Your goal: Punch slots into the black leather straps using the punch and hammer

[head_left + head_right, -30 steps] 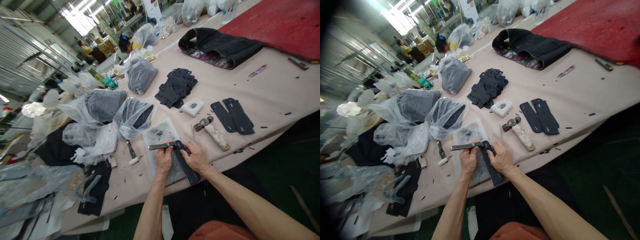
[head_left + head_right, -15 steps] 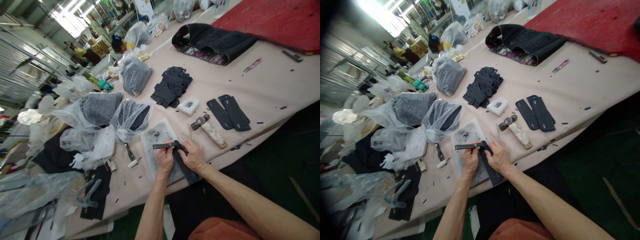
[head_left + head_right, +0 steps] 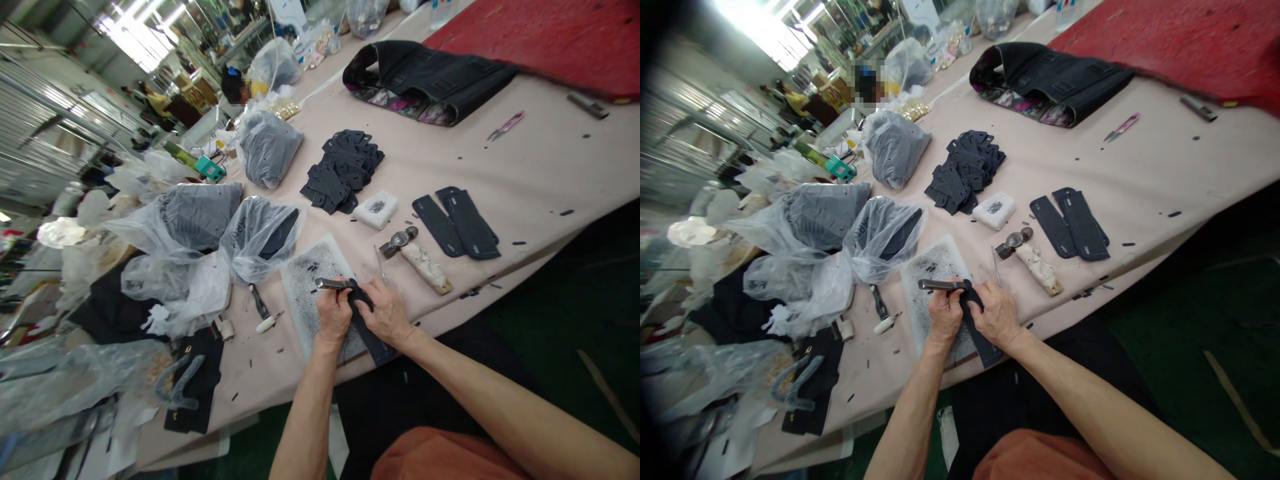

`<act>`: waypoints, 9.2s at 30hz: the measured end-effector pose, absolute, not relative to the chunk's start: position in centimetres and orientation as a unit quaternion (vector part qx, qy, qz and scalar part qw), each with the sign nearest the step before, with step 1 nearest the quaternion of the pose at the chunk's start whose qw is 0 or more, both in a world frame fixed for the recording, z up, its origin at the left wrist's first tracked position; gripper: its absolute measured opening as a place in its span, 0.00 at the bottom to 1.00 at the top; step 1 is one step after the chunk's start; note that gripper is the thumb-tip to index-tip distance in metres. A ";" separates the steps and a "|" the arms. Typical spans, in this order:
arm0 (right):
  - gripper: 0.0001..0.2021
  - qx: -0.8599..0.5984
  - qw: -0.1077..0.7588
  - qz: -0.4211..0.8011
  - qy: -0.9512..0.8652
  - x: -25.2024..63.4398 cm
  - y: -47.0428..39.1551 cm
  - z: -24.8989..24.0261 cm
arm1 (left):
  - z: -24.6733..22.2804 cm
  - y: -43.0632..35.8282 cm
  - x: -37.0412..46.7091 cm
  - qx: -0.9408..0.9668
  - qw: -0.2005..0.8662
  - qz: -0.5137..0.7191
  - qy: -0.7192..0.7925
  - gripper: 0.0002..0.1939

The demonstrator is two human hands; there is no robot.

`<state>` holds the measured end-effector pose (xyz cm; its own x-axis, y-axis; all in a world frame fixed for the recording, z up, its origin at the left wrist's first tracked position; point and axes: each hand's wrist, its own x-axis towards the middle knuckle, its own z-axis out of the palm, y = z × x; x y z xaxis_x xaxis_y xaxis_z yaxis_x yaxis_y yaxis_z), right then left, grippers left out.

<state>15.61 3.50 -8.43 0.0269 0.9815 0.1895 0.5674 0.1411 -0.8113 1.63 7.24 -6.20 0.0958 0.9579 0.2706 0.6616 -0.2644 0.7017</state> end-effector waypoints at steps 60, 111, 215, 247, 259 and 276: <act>0.27 -0.604 0.448 0.519 -0.407 25.4 6.8 3.8 | -6.7 7.4 2.1 0.750 0.145 0.347 0.544 0.07; 0.26 -0.460 0.169 0.093 -0.867 23.5 5.3 13.4 | -7.4 7.0 1.4 0.724 0.163 0.365 0.562 0.05; 0.09 -0.709 0.075 0.306 -0.631 31.6 -2.1 -4.9 | -5.7 4.2 1.0 0.613 0.304 0.390 0.617 0.09; 0.04 -0.671 0.126 0.399 -0.612 17.9 5.4 -5.4 | -4.9 5.1 1.2 0.552 0.329 0.419 0.642 0.07; 0.08 -0.674 0.176 0.406 -0.592 15.8 13.0 -6.0 | -4.7 4.8 1.1 0.579 0.358 0.412 0.606 0.09; 0.20 -0.541 0.341 0.366 -0.676 17.9 4.1 -8.1 | -5.2 6.2 1.2 0.597 0.340 0.417 0.595 0.08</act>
<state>17.95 4.09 -8.11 -0.1824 0.9811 0.0647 0.4811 0.1464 -0.8644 1.20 6.25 -5.23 -0.0559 0.9940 0.0936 0.4273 -0.0609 0.9020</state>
